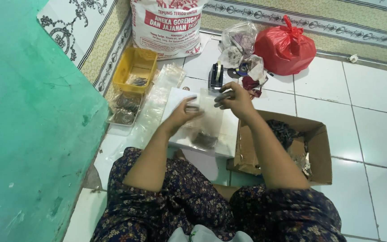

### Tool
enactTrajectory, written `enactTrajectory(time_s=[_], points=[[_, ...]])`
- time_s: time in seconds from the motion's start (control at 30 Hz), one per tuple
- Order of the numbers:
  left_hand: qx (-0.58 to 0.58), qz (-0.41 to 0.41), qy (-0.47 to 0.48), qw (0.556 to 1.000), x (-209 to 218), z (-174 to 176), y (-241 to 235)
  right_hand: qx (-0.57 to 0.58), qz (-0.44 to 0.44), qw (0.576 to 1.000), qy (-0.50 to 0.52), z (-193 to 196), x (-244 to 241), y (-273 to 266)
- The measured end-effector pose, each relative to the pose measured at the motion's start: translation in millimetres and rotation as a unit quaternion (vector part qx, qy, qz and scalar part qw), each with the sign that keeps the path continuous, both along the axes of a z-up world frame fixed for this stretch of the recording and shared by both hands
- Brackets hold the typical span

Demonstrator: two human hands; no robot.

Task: The person sits on the floor and sorts small metallic parts from a cardboard box onto a white tray. They pick up the parts, separate them by type, and place them into a plastic bag or a yellow container. The person continues this sorting process throughout the clip.

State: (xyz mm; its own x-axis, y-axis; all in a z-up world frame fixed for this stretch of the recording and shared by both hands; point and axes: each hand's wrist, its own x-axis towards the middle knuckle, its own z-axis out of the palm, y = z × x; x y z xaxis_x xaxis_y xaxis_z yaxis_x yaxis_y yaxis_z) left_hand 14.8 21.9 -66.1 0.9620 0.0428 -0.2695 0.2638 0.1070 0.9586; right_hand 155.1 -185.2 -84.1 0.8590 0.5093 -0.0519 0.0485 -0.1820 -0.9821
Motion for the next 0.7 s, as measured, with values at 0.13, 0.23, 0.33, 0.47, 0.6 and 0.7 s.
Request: enactTrajectory(time_s=[0.13, 0.23, 0.33, 0.47, 0.6, 0.7], points=[[0.256, -0.19, 0.08, 0.945, 24.2, -111.8, 4.0, 0.027, -0.078, 0.996, 0.038, -32.2, 18.5, 4.0], [0.302, -0.156, 0.065, 0.938, 27.1, -119.8, -6.5, 0.074, -0.117, 0.987, 0.083, -41.9, 27.4, 4.2], [0.374, -0.146, 0.038, 0.915, 26.5, -118.8, -20.0, 0.088, -0.138, 0.981, 0.109, -49.5, 32.0, 3.6], [0.288, -0.165, 0.067, 0.941, 32.5, -121.2, -26.3, 0.124, -0.166, 0.966, 0.156, -51.2, 32.0, 2.2], [0.285, -0.152, 0.094, 0.942, 35.1, -120.7, -20.6, 0.133, -0.178, 0.958, 0.184, -82.5, 41.3, 4.9], [0.378, -0.139, 0.133, 0.906, 23.1, -31.3, -15.2, 0.127, -0.185, 0.954, 0.2, -78.2, 27.7, 12.4]])
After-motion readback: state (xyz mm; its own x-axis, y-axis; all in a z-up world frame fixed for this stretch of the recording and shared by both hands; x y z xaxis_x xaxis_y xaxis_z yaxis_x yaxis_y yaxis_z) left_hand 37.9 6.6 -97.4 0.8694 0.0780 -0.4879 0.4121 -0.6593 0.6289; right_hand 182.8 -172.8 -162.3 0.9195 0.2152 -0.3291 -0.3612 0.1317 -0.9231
